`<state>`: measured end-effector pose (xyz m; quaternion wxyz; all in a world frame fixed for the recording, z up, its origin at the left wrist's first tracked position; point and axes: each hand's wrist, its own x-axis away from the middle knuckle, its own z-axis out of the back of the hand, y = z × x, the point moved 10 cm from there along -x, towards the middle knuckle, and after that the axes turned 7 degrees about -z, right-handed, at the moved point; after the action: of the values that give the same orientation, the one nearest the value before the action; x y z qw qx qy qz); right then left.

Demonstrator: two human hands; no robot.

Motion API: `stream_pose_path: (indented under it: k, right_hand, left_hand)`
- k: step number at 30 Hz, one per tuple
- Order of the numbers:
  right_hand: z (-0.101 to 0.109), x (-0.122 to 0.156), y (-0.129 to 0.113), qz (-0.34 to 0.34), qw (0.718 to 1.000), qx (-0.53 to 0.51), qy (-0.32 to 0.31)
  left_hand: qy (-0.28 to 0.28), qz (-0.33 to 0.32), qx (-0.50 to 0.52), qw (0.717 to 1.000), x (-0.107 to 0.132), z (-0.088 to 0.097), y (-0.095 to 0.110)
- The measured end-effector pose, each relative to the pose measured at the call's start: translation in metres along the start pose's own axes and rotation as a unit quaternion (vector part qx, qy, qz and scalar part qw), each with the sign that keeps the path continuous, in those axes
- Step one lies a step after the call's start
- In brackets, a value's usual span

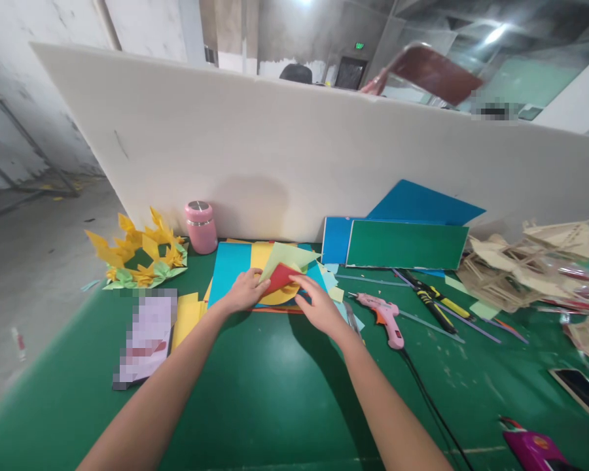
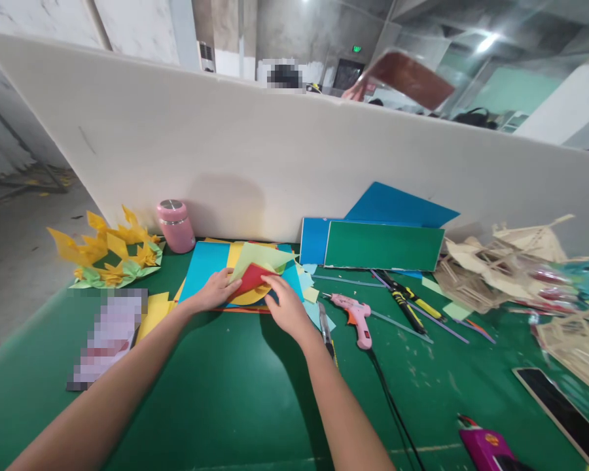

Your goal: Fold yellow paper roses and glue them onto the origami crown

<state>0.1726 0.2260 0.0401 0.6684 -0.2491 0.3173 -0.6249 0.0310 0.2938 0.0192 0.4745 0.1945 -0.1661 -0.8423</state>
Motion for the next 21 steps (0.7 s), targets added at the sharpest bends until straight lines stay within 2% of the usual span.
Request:
stream_pose_path:
  k: [3,7,11,15,18,21]
  right_hand:
    - [-0.006,0.001,0.002,-0.007,1.0,0.005,0.003]
    - [0.0,0.001,0.008,-0.023,0.999,0.019,0.027]
    - [0.01,-0.006,0.005,-0.027,0.997,0.035,0.059]
    - [0.017,-0.016,-0.009,0.004,0.996,0.041,0.081]
    - [0.028,-0.021,-0.015,0.028,0.992,0.045,0.117]
    - [0.05,-0.022,-0.017,0.051,0.979,0.067,0.183]
  left_hand:
    - [-0.027,-0.029,-0.01,0.999,0.002,-0.005,0.006]
    - [-0.04,-0.047,-0.02,0.998,0.008,-0.006,0.012]
    - [-0.032,-0.063,-0.022,0.997,0.012,-0.001,0.023]
    - [-0.016,-0.066,-0.01,0.998,0.009,0.005,0.032]
    - [0.0,-0.056,0.013,0.998,0.004,0.01,0.029]
    - [0.025,-0.044,0.041,0.998,0.003,0.019,0.018]
